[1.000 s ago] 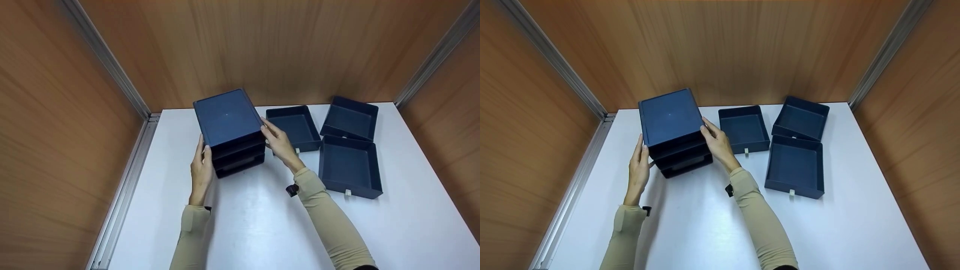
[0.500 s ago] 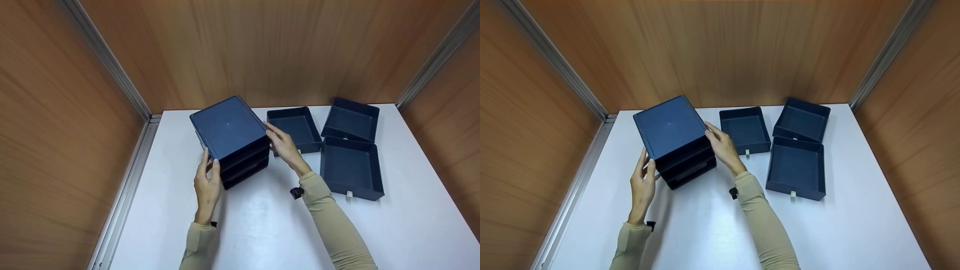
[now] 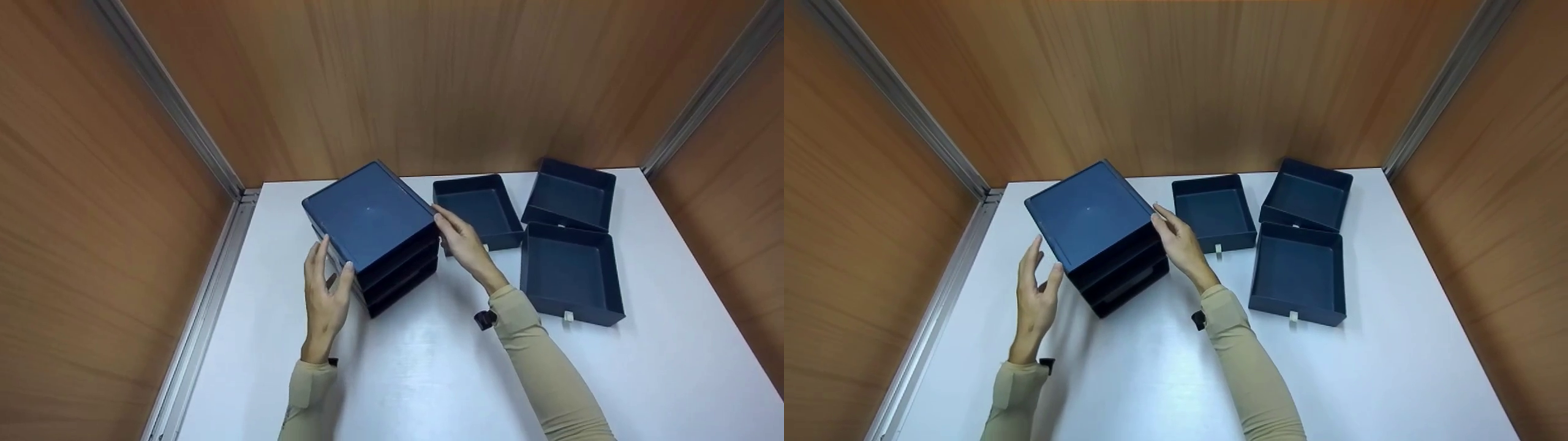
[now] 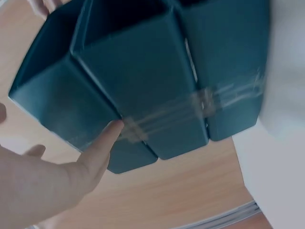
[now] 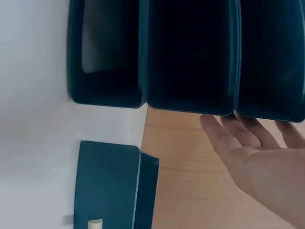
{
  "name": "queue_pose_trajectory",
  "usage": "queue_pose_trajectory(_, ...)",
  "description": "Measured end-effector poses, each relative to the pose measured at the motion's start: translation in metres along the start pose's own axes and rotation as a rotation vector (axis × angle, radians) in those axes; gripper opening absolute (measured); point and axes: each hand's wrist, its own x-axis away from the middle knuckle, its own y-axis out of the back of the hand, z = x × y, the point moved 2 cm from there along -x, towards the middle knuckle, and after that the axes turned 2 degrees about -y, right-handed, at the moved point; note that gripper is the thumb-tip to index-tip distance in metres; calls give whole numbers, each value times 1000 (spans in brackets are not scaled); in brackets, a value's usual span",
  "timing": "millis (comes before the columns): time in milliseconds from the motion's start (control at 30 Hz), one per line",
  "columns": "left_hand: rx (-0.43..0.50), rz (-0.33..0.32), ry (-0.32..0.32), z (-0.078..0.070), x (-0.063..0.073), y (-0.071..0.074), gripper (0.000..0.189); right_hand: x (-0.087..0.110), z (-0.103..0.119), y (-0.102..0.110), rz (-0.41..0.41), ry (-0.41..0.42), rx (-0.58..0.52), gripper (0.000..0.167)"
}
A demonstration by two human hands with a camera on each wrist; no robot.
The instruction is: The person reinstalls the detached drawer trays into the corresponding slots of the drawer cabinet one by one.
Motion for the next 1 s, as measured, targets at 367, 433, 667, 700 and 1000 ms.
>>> queue_pose_trajectory(367,13,105,21,11,-8,4,74,20,-19,12,-44,-24,219,58)
queue_pose_trajectory(433,27,110,14,12,-6,4,75,26,-21,16,-69,-39,302,59)
queue_pose_trajectory(667,59,106,2,18,-4,2,75,51,-30,32,-175,-75,508,63)
queue_pose_trajectory(700,62,104,1,19,-4,2,75,54,-32,34,-198,-82,521,63)
queue_pose_trajectory(1000,81,109,-3,23,-4,0,75,80,-45,60,-411,-38,661,56)
